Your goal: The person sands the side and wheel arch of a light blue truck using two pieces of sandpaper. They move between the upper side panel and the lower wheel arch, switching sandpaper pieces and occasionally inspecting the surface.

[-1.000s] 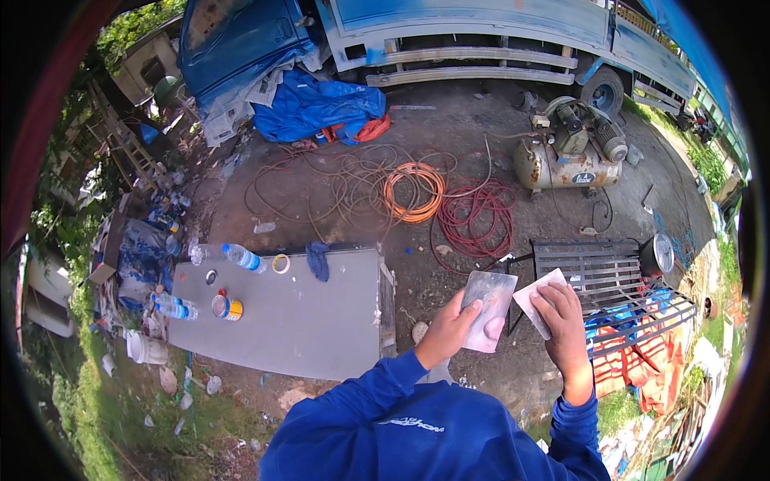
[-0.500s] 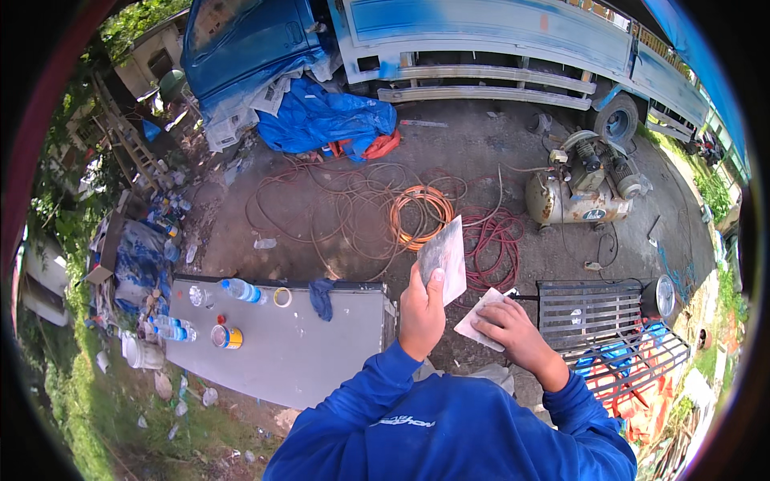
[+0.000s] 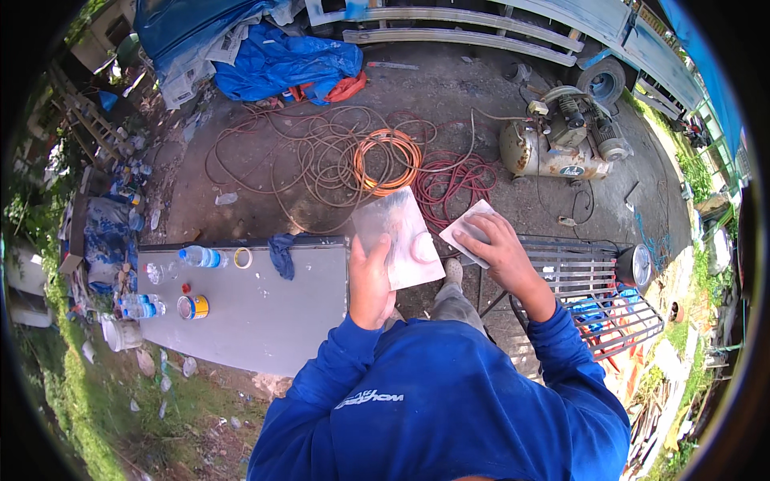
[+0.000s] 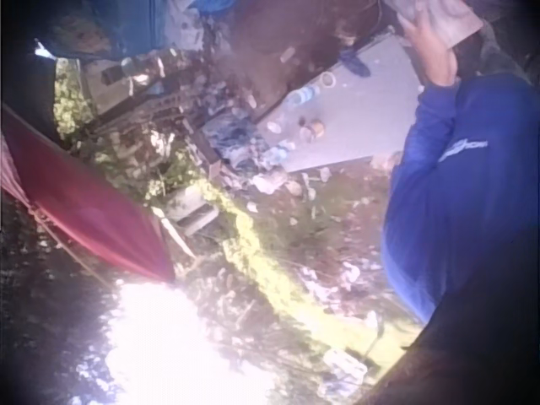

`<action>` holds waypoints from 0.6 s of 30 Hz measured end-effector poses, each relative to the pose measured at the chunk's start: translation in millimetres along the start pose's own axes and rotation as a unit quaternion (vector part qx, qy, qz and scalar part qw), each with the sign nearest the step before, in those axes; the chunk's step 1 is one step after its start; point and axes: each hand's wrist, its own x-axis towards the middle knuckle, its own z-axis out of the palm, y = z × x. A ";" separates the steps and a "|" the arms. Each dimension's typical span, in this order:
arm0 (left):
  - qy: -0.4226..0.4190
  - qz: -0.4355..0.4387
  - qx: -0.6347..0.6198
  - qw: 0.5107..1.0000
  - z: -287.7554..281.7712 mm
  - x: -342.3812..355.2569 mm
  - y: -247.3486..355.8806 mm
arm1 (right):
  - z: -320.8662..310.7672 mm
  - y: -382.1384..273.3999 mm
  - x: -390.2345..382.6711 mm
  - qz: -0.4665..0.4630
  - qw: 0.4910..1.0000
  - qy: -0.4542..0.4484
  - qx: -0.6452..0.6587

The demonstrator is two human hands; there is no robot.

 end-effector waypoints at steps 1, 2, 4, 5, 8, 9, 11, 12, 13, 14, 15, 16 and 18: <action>-0.005 0.019 0.023 1.000 -1.7 1.7 -0.9 | -5.9 2.4 2.7 0.003 1.000 0.030 -0.007; -0.017 0.053 0.071 0.996 -1.5 5.9 -1.0 | -10.4 -1.0 4.5 -0.026 0.998 0.055 0.002; -0.020 0.068 0.094 0.993 11.2 2.2 10.1 | -14.6 -22.5 10.5 -0.074 0.996 0.034 0.033; -0.024 0.077 0.107 0.991 15.0 1.4 14.1 | -2.9 -16.6 3.8 -0.062 0.996 0.023 0.060; -0.029 0.095 0.133 0.986 7.4 6.5 12.5 | -30.4 -2.4 16.3 -0.069 0.997 0.031 0.018; -0.038 0.089 0.150 0.984 6.8 6.4 9.6 | -25.8 -8.8 15.6 -0.082 0.996 0.016 0.033; -0.049 0.085 0.178 0.979 16.1 8.6 6.1 | -15.9 -14.7 18.3 -0.106 0.993 -0.004 0.054; -0.054 0.069 0.200 0.976 11.7 10.6 7.2 | -21.4 -8.5 17.2 -0.120 0.992 -0.028 0.038; -0.058 0.056 0.220 0.972 9.7 13.0 8.3 | -29.3 -0.1 17.4 -0.107 0.994 -0.021 0.030; -0.103 0.037 0.292 0.950 8.8 13.8 10.4 | -38.3 7.7 17.8 -0.092 0.995 -0.014 0.022; -0.145 0.027 0.308 0.940 10.3 9.4 6.8 | -43.6 10.3 16.6 -0.075 0.997 -0.010 0.019; -0.149 0.056 0.354 0.922 14.5 5.2 2.3 | -47.4 8.6 24.7 -0.073 0.997 -0.013 0.019; -0.136 0.088 0.379 0.911 20.0 7.5 -2.9 | -30.2 -0.9 25.3 -0.075 0.994 -0.003 0.073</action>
